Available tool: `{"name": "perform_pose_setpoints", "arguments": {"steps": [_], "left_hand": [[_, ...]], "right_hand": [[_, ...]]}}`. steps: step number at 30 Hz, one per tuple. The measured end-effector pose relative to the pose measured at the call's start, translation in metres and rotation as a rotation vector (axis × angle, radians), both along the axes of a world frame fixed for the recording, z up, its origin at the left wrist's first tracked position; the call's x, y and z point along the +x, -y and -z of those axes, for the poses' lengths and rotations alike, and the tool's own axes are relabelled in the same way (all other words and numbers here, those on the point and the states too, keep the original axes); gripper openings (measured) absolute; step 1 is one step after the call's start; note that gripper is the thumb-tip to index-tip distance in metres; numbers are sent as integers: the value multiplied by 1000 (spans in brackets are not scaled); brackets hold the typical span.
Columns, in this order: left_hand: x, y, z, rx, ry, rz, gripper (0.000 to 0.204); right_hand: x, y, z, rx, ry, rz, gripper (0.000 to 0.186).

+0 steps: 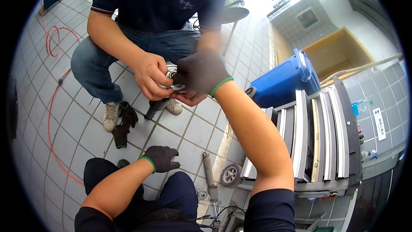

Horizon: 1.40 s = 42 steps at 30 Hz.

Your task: The person unpacks a new mechanical part from a box and then sits on the floor to work on it. They use a pneumatic impact wrench and a combination wrench to tighten bolts on the part, which is held by a coworker. The person also retrieves a socket from a tool cart during the process.

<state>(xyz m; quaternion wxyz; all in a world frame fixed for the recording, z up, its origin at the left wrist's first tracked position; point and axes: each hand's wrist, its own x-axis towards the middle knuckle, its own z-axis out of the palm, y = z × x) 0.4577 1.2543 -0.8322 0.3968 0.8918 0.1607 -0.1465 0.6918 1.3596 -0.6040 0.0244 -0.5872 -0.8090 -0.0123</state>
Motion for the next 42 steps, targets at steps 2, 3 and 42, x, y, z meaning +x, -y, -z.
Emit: {"name": "perform_pose_setpoints", "arguments": {"steps": [2,3,42], "left_hand": [[0,-1,-2,-3,3,-1,60],[0,-1,-2,-3,3,2,60],[9,21,1,-22,50,-7,59]], "right_hand": [[1,-2,1,13,-38,-2,20],[2,-2,1,16,-59,-5,20],[8,-15,-8,-177,258,223,40]]}}
